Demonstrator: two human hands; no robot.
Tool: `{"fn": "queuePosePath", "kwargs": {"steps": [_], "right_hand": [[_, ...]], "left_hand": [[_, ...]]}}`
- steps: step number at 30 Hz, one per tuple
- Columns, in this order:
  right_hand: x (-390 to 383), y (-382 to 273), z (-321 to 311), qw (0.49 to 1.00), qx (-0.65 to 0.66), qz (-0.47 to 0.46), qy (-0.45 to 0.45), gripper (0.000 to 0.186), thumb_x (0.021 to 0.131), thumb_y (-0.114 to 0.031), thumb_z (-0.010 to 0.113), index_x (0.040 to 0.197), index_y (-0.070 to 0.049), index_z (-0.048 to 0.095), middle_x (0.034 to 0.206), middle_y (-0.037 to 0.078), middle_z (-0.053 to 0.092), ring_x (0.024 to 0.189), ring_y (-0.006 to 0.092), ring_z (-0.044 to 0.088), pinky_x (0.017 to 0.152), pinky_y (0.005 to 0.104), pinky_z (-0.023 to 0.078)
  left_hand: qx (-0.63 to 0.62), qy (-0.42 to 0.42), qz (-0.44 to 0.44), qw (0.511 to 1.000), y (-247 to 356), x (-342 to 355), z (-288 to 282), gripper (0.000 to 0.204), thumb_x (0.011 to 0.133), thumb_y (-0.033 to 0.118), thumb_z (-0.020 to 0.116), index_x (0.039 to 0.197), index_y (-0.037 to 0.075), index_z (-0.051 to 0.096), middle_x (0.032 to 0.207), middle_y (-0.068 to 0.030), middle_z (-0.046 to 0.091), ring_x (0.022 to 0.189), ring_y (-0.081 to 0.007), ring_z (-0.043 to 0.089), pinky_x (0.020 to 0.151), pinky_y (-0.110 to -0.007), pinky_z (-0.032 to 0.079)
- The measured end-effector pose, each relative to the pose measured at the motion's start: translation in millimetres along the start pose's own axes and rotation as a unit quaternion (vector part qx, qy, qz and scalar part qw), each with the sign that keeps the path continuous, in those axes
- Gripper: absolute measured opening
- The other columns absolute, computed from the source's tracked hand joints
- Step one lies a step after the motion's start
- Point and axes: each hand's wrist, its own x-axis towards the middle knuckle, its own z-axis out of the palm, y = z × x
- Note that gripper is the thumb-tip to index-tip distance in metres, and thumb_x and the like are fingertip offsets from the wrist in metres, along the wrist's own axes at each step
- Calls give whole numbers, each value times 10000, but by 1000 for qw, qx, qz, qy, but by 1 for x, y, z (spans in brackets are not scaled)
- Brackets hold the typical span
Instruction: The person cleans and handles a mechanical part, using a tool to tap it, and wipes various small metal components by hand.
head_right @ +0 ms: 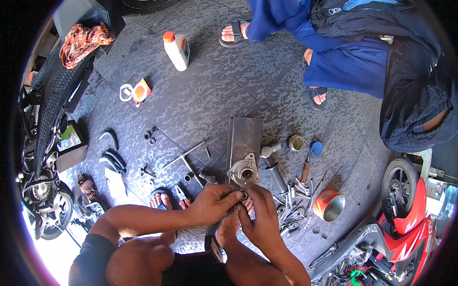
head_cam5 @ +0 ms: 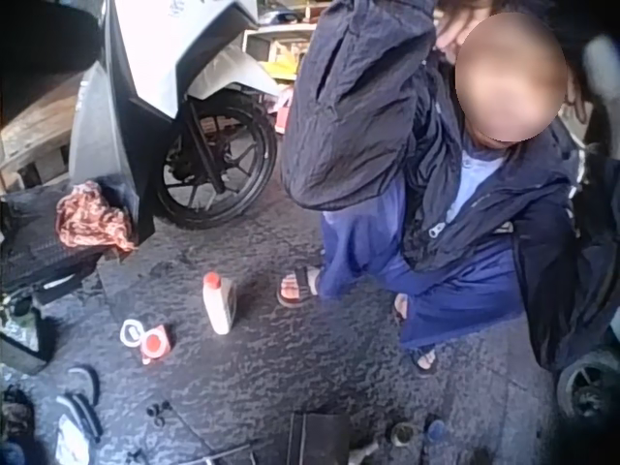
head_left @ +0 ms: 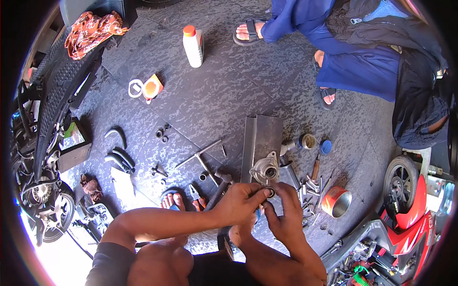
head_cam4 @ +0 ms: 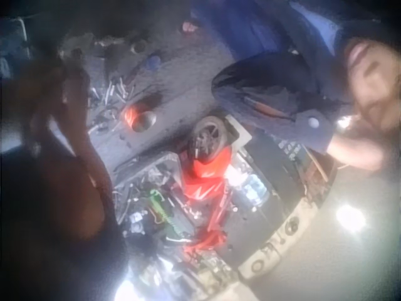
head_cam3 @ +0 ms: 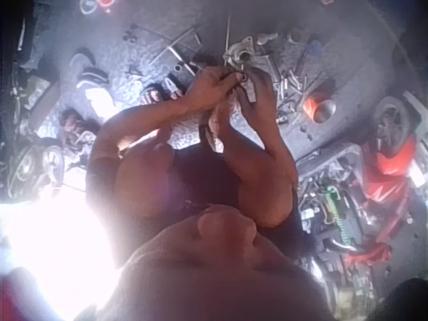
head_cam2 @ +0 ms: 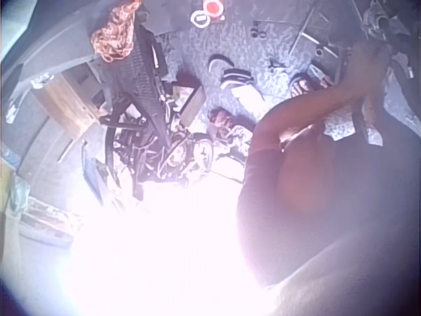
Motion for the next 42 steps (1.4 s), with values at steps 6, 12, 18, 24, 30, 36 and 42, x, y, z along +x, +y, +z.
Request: {"fn": "queuePosePath", "kwargs": {"steps": [6, 12, 18, 24, 30, 36, 42], "right_hand": [[2, 5, 2, 998, -30, 47, 7, 420, 756, 3, 758, 1157, -41, 642, 1030, 137, 591, 850, 267, 625, 726, 359, 534], [29, 28, 10, 996, -28, 37, 75, 324, 737, 24, 755, 1040, -29, 654, 916, 96, 606, 707, 195, 585, 640, 313, 496], [30, 35, 16, 997, 4, 39, 74, 270, 759, 34, 746, 1003, -19, 643, 899, 84, 607, 695, 168, 575, 634, 300, 481], [29, 39, 14, 993, 60, 86, 55, 297, 804, 25, 747, 1076, -6, 630, 906, 76, 627, 772, 131, 611, 689, 283, 506], [27, 45, 16, 981, 129, 141, 39, 239, 862, 38, 703, 1085, 17, 622, 987, 82, 653, 861, 123, 631, 764, 263, 522], [19, 74, 13, 949, 240, 182, 90, 254, 899, -9, 695, 1142, -5, 620, 995, 68, 661, 903, 125, 638, 793, 262, 516], [0, 91, -10, 903, 317, 282, 63, 204, 936, -67, 680, 1114, 10, 618, 878, 30, 654, 759, 103, 616, 696, 237, 505]], "left_hand": [[83, -7, 39, 996, 13, 3, -5, 314, 985, 268, 607, 1012, -28, 705, 741, -171, 685, 677, -198, 677, 629, -374, 508], [93, 94, 42, 990, 14, 9, -17, 256, 985, 197, 597, 1009, -36, 699, 771, -132, 697, 688, -123, 616, 621, -322, 496], [114, 115, 87, 983, 11, 16, -23, 223, 919, 148, 643, 1015, -49, 683, 858, -204, 703, 761, -286, 716, 686, -378, 540], [193, 93, 154, 965, 5, 26, -25, 310, 866, 126, 676, 1152, 7, 666, 1048, -189, 649, 943, -358, 672, 802, -426, 544], [318, 50, 237, 917, 8, 36, -27, 435, 835, 210, 718, 1239, 63, 649, 1071, -157, 599, 979, -359, 642, 812, -433, 543], [377, 51, 306, 873, 11, 41, -29, 475, 809, 231, 761, 1255, 106, 656, 1056, -147, 591, 913, -339, 634, 768, -436, 541], [469, 38, 399, 787, 6, 51, -34, 437, 788, 240, 778, 1196, 110, 691, 1026, -108, 616, 872, -286, 628, 713, -381, 547]]}}
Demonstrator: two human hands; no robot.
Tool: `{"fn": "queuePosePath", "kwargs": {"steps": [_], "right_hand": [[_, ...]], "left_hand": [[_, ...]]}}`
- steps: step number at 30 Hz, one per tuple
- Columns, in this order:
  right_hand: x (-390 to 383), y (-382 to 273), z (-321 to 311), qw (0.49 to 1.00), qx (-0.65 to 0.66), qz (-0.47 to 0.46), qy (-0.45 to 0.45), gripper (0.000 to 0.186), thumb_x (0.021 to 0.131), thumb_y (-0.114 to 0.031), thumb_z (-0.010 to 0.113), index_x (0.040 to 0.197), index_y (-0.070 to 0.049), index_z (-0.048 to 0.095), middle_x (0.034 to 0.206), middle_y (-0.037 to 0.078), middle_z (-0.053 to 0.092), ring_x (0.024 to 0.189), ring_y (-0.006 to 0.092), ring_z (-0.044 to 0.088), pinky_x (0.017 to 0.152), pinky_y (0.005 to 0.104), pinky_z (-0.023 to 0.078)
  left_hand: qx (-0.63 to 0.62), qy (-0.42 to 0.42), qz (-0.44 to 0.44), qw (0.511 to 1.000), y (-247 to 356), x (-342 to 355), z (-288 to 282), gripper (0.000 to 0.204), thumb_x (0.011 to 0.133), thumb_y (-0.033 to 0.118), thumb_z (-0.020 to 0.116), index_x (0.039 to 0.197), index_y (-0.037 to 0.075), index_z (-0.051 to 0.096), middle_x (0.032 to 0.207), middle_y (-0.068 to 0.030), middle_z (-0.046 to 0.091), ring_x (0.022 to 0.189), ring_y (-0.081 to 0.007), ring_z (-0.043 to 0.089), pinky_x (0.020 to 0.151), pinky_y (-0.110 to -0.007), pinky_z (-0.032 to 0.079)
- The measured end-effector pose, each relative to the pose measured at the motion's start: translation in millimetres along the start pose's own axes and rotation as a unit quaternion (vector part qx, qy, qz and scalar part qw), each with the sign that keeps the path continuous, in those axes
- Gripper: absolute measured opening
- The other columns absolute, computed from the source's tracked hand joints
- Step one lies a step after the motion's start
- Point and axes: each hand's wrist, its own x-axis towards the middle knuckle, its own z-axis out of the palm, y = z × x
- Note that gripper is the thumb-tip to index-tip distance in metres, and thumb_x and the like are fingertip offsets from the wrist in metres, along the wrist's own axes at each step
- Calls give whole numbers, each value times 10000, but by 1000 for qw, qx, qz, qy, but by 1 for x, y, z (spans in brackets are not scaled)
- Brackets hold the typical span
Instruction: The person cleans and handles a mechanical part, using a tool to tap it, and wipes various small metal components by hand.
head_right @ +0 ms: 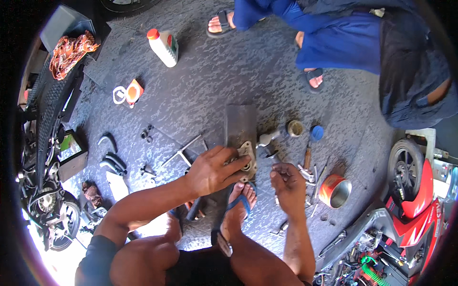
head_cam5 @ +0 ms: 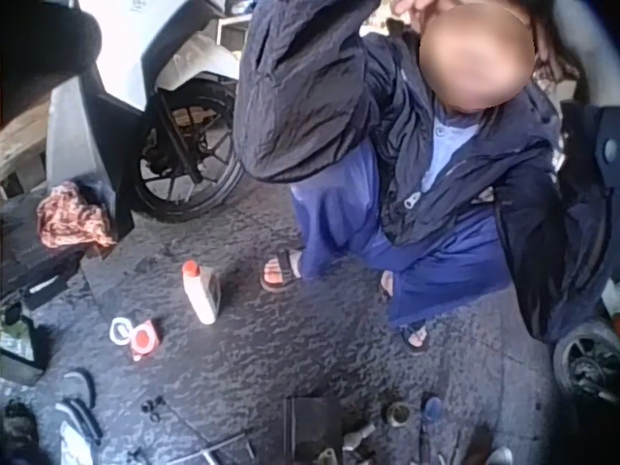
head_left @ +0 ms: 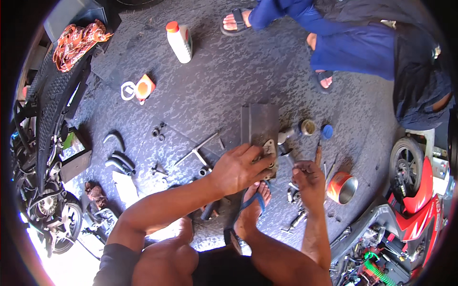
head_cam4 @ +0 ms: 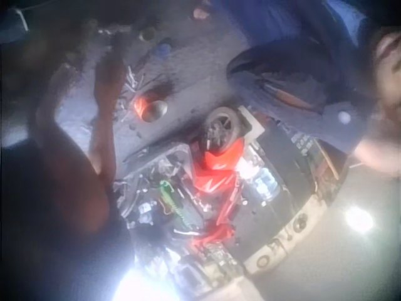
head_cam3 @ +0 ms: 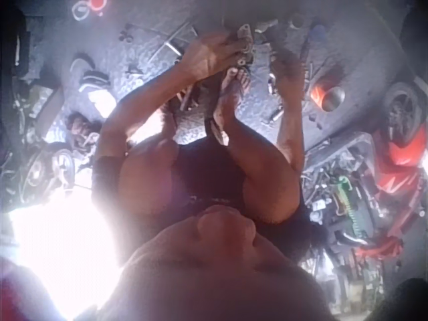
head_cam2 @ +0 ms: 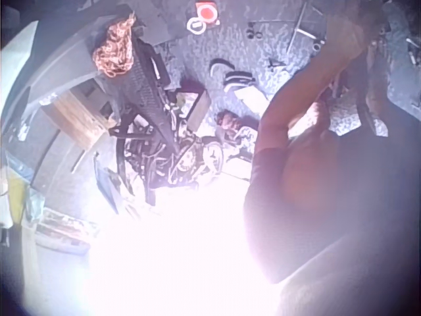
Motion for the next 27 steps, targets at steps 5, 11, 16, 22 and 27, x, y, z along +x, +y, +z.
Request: {"fn": "queuePosePath", "kwargs": {"steps": [5, 11, 16, 22, 27], "right_hand": [[-25, -8, 35, 909, -173, 50, -376, 250, 934, -238, 665, 951, 8, 709, 810, 167, 703, 717, 258, 681, 695, 352, 525], [-30, 142, 131, 879, -340, -198, -270, 449, 956, -481, 569, 920, -53, 699, 684, 217, 652, 661, 397, 672, 626, 490, 515], [-17, 193, 175, 807, -401, -367, -232, 380, 949, -435, 578, 1062, -87, 678, 818, 216, 686, 667, 390, 683, 596, 500, 530], [-27, 163, 164, 964, -171, -128, -160, 327, 907, -351, 643, 1085, -77, 663, 865, 211, 690, 795, 403, 698, 706, 520, 536], [-56, 18, 72, 828, -451, -83, -323, 366, 898, -338, 658, 1091, -27, 628, 883, 254, 688, 846, 425, 687, 728, 530, 529]], "left_hand": [[-83, -19, -80, 993, -4, -4, 4, 421, 797, 240, 769, 1194, 124, 691, 1059, -128, 609, 961, -318, 625, 798, -414, 541], [-127, -33, -139, 982, 10, 4, 0, 441, 793, 190, 786, 1211, 95, 682, 1104, -173, 603, 1045, -373, 616, 889, -444, 513], [-94, -37, -112, 989, 5, 0, 5, 443, 812, 224, 783, 1226, 102, 680, 1145, -179, 616, 1025, -372, 631, 855, -443, 529], [-106, -17, -98, 989, 0, -4, 13, 481, 797, 239, 793, 1248, 124, 674, 1125, -166, 614, 1053, -359, 607, 897, -446, 509], [-124, -41, -76, 988, -6, -3, 10, 488, 798, 268, 789, 1253, 135, 673, 1127, -147, 603, 1081, -346, 588, 915, -440, 499]]}}
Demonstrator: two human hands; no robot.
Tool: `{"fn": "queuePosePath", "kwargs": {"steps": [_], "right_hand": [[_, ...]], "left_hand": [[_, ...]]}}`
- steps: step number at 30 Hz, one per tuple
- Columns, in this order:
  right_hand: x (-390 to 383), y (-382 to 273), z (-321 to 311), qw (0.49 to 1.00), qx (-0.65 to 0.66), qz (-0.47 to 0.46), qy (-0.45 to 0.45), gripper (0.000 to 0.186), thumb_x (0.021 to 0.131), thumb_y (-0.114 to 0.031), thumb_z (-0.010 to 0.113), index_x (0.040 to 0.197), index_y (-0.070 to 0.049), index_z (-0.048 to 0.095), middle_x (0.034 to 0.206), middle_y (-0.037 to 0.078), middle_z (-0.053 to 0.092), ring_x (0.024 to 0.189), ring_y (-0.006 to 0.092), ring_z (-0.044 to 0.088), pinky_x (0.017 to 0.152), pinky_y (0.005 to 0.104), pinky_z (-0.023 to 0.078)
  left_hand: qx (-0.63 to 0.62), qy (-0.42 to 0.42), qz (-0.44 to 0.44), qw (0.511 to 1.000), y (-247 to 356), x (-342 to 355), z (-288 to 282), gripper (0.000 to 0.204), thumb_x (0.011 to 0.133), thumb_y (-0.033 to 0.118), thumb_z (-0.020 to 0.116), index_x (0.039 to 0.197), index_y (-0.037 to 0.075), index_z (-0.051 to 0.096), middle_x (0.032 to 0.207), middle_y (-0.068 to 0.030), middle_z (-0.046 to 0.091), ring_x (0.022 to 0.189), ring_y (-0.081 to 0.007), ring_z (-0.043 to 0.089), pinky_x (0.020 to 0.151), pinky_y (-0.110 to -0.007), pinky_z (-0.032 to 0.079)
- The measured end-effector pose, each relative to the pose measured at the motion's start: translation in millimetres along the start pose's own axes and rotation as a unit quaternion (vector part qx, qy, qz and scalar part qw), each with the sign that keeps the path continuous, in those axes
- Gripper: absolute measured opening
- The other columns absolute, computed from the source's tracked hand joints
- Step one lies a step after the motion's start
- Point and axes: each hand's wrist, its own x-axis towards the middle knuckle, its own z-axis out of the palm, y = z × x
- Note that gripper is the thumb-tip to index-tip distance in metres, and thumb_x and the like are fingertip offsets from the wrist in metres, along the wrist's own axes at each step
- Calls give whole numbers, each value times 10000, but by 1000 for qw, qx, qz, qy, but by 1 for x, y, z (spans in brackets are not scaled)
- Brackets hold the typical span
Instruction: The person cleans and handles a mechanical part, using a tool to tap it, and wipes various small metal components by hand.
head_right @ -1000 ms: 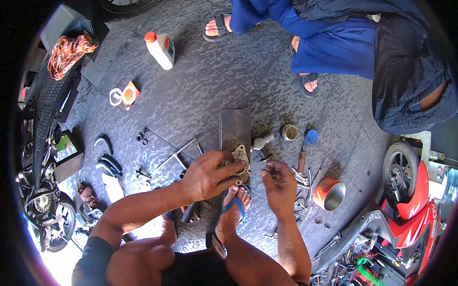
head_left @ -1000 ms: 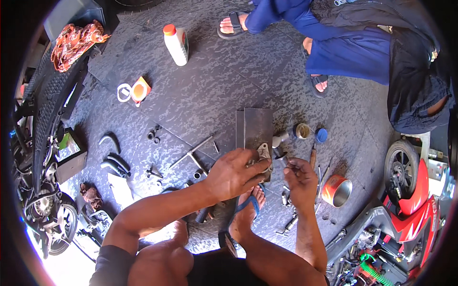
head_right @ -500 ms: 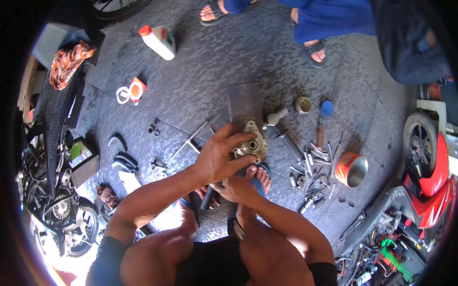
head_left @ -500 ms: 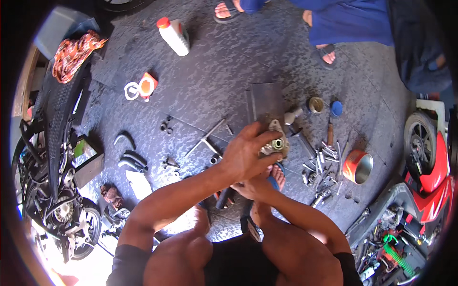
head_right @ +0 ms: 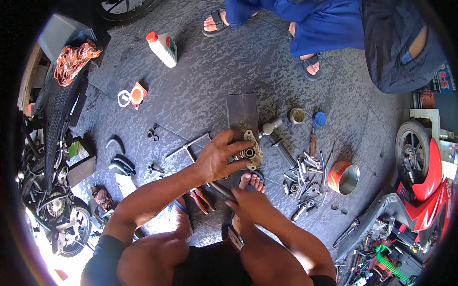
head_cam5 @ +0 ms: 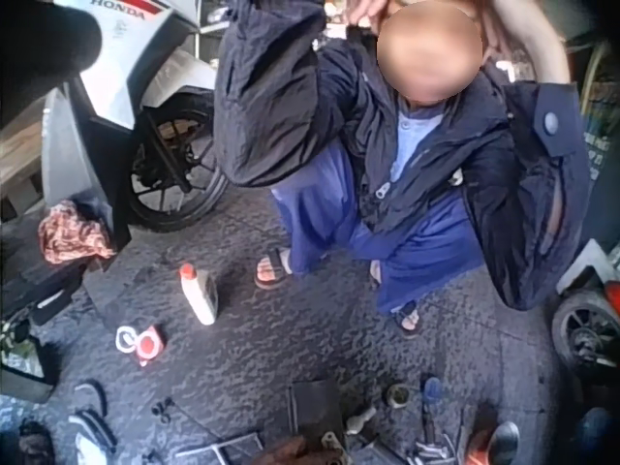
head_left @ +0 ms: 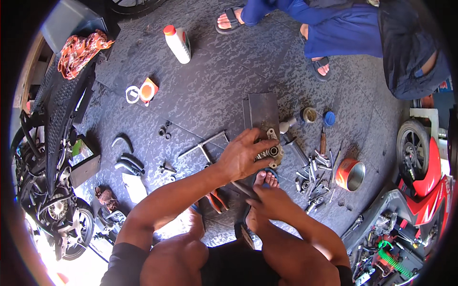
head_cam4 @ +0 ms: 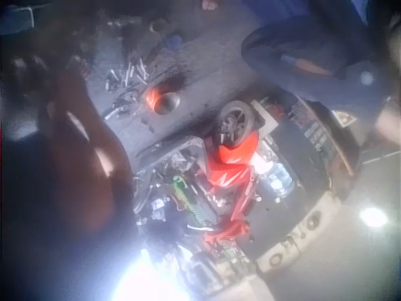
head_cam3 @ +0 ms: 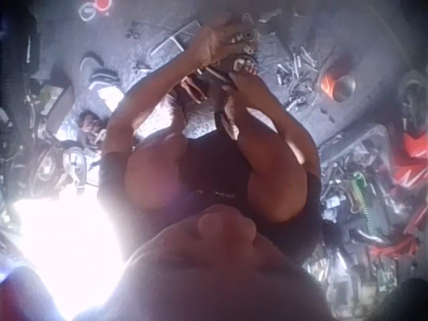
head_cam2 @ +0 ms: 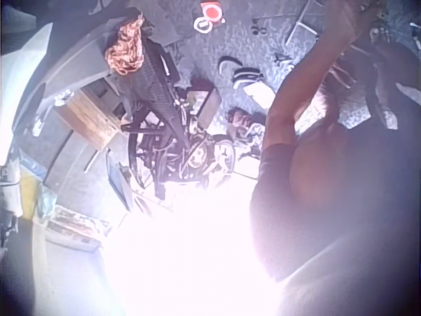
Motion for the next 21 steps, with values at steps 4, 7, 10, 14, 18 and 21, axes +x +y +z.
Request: {"fn": "queuePosePath", "kwargs": {"steps": [4, 7, 10, 14, 18, 21], "right_hand": [[-86, -29, -84, 994, 55, 85, -45, 414, 918, -284, 662, 1237, -45, 552, 906, 273, 682, 849, 450, 677, 691, 523, 538], [-97, -26, -66, 972, 114, 92, 184, 448, 938, -214, 639, 1327, -35, 510, 983, 294, 679, 897, 465, 677, 734, 516, 546], [-82, -21, -58, 961, 116, 150, 202, 473, 955, -182, 608, 1378, -19, 472, 1040, 309, 669, 924, 488, 672, 757, 507, 549], [-71, -25, -54, 961, 84, 117, 235, 439, 966, -176, 585, 1358, -9, 481, 1017, 324, 663, 903, 503, 668, 753, 529, 539], [-65, -14, -50, 957, 75, 129, 248, 404, 985, -189, 554, 1343, -12, 494, 973, 296, 668, 863, 483, 675, 727, 515, 533], [-62, -11, -48, 956, 57, 124, 259, 360, 999, -177, 526, 1312, 0, 511, 923, 242, 676, 826, 424, 693, 707, 473, 526]], "left_hand": [[25, 24, 26, 999, -5, -2, -3, 467, 801, 267, 768, 1244, 150, 674, 1113, -114, 576, 1058, -321, 578, 922, -428, 503], [11, 33, 29, 999, -5, 1, 5, 501, 781, 262, 780, 1253, 144, 661, 1129, -101, 573, 1072, -313, 561, 942, -425, 486], [27, 16, 26, 999, -5, 0, 5, 580, 733, 255, 806, 1274, 127, 640, 1156, -85, 575, 1092, -306, 544, 950, -426, 469], [43, 21, 47, 998, -8, -2, 4, 644, 687, 248, 828, 1285, 122, 625, 1177, -86, 578, 1072, -310, 547, 931, -424, 475], [41, 23, 43, 998, -9, 0, 8, 611, 706, 252, 824, 1270, 119, 631, 1182, -75, 581, 1061, -306, 547, 930, -421, 469], [47, 21, 51, 997, -8, 2, 8, 580, 727, 259, 817, 1259, 118, 635, 1184, -70, 585, 1060, -303, 546, 930, -421, 465]]}}
